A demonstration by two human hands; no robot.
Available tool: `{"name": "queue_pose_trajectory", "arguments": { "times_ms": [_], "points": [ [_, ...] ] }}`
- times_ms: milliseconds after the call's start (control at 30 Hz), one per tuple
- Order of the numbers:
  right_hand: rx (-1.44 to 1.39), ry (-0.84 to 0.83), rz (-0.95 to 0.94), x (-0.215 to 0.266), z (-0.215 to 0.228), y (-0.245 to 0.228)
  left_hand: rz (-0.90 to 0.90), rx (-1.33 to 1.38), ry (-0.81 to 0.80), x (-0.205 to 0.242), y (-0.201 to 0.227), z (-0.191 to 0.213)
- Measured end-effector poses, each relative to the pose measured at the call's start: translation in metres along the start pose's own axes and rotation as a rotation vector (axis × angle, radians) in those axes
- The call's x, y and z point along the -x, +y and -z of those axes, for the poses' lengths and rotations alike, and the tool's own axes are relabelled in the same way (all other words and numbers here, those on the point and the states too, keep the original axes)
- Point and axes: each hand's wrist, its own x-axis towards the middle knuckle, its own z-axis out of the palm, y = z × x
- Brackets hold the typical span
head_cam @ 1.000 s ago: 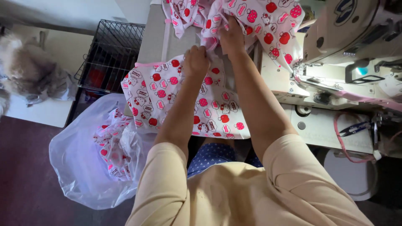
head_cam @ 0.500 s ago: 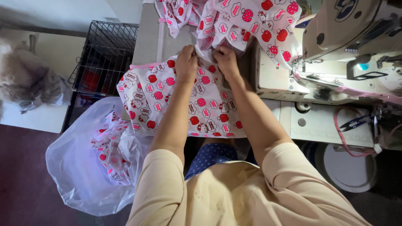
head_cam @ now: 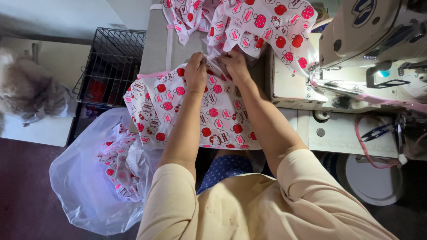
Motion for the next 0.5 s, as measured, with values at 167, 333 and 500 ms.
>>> {"name": "queue_pose_trajectory", "arguments": {
  "times_ms": [167, 333, 500],
  "points": [
    [0.734, 0.042, 0.279, -0.026, 0.022, 0.028, 0.063, 0.279, 0.116, 0.005, -0.008, -0.006],
    [0.632, 0.155, 0.566, 0.066, 0.025, -0.077, 0.057, 0.743, 0.223, 0.028, 0.051, 0.021],
    [0.536, -0.365, 0.198, 0.173, 0.057, -0.082, -0.083, 0.733, 0.499, 0.045, 0.152, 0.046]
  ]
}}
